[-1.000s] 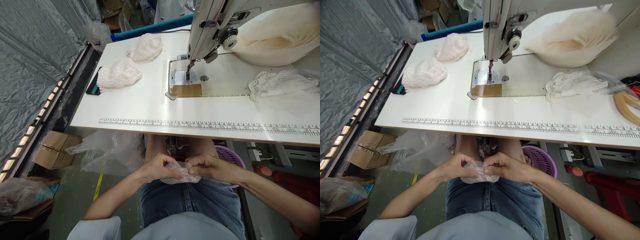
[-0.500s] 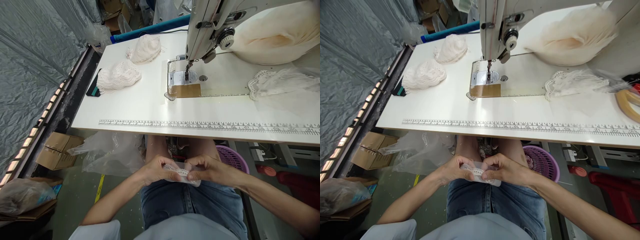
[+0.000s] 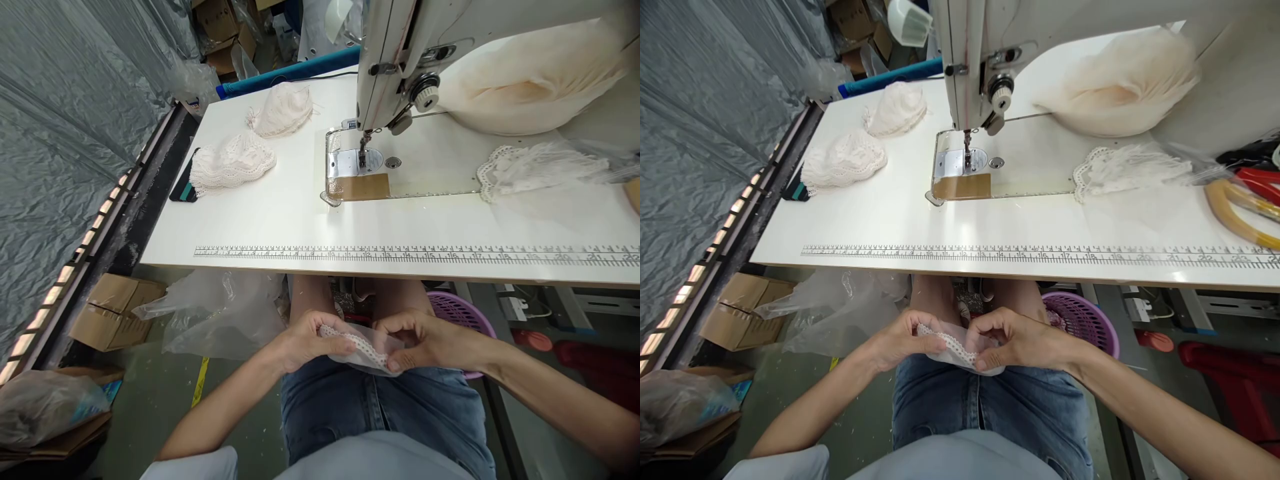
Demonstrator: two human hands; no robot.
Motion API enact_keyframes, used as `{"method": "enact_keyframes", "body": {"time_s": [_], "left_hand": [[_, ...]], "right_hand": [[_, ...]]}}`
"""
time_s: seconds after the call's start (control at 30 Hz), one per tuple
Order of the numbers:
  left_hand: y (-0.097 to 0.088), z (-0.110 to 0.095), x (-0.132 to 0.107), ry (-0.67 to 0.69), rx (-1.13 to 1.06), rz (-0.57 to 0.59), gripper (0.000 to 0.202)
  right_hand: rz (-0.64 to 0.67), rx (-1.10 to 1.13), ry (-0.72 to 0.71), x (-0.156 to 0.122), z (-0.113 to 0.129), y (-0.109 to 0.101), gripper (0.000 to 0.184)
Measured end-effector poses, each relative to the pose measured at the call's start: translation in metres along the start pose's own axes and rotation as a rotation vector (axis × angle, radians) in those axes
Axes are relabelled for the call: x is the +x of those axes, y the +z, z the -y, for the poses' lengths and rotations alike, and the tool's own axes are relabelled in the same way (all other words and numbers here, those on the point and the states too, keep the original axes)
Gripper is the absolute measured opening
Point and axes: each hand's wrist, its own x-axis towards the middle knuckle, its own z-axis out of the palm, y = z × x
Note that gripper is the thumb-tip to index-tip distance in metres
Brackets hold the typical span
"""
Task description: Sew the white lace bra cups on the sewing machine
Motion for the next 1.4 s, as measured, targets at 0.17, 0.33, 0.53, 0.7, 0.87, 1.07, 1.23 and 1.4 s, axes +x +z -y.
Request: {"method": "enact_keyframes", "body": {"time_s": [0.17,0.33,0.53,0.7,0.87,1.07,1.23,1.4], "left_hand": [[-0.002,0.003,0.003,-0.067,-0.041,-0.049,0.029],[0.008,-0.009,-0.008,-0.063,-0.027,0.055,0.022],[0.019,-0.030,-0.008,-0.071,0.024,0.172,0.030],[0.011,-0.039,0.009,-0.187,0.100,0.142,0.034],[0.008,-0.045,0.014,-0.228,0.183,0.173,0.033],[0.005,-0.050,0.017,-0.243,0.225,0.179,0.030],[0.002,-0.067,0.010,-0.169,0.296,0.205,0.024],[-0.006,-0.099,-0.003,-0.072,0.423,0.127,0.025]], "right_hand": [[0.060,-0.082,-0.054,-0.007,-0.004,-0.004,0.027],[0.253,-0.149,-0.249,-0.026,0.011,-0.005,0.023],[-0.351,-0.659,-0.713,-0.017,0.014,0.011,0.032],[-0.399,-1.063,-0.921,-0.001,-0.002,0.015,0.043],[-0.425,-1.134,-0.975,-0.002,-0.001,0.013,0.035],[-0.481,-1.219,-1.010,0.000,0.008,0.015,0.024],[-0.579,-1.371,-1.061,-0.002,0.026,0.015,0.020],[-0.458,-1.529,-1.145,-0.008,0.046,0.003,0.021]]}}
